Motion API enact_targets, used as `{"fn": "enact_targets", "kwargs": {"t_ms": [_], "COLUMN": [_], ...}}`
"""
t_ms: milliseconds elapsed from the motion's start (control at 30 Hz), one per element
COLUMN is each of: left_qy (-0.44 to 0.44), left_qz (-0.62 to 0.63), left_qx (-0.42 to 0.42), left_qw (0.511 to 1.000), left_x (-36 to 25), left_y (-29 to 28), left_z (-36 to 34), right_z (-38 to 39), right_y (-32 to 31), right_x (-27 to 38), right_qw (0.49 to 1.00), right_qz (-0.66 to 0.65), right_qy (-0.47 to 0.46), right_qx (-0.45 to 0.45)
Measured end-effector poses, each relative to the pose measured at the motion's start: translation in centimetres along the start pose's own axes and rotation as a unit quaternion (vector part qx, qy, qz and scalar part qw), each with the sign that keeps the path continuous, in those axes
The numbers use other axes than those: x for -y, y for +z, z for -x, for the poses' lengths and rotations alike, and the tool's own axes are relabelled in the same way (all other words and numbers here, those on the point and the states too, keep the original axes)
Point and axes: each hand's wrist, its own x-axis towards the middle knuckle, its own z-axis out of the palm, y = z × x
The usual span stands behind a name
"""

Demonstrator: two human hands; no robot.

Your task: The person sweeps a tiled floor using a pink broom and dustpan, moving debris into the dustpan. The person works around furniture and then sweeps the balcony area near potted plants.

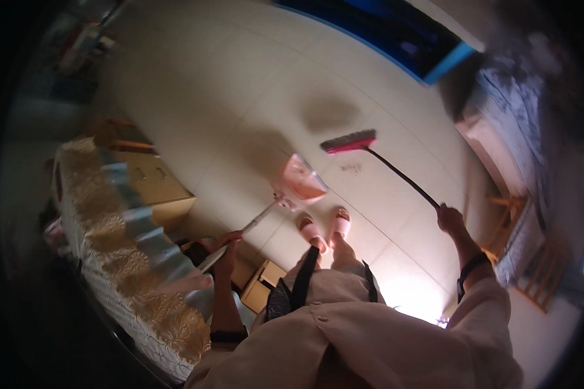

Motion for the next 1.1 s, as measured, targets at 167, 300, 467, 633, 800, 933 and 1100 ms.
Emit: {"fn": "enact_targets", "kwargs": {"t_ms": [167,300,467,633,800,933,1100], "left_qy": [0.003,0.027,0.031,-0.006,-0.013,-0.010,0.013], "left_qz": [-0.037,-0.037,-0.054,-0.078,-0.046,-0.066,-0.060], "left_qx": [0.003,0.041,0.051,0.053,0.054,0.073,0.091], "left_qw": [0.999,0.998,0.997,0.996,0.997,0.995,0.994], "left_x": [-0.2,-0.4,-0.2,1.0,2.5,3.6,4.6], "left_y": [0.9,1.6,2.1,2.1,2.6,3.2,4.9], "left_z": [-0.7,-1.3,-1.7,-2.4,-2.9,-3.9,-5.4], "right_z": [-5.9,-8.9,-1.9,6.0,8.9,5.5,-0.9], "right_y": [6.0,10.5,13.1,11.0,8.9,10.3,13.1], "right_x": [4.7,9.8,12.5,12.7,9.3,8.2,11.7], "right_qw": [0.996,0.997,0.979,0.961,0.916,0.921,0.952], "right_qz": [-0.079,-0.048,-0.158,-0.227,-0.355,-0.353,-0.260], "right_qy": [0.033,-0.036,0.040,0.084,0.124,0.145,0.022], "right_qx": [-0.037,0.052,0.119,0.137,0.137,0.079,0.160]}}
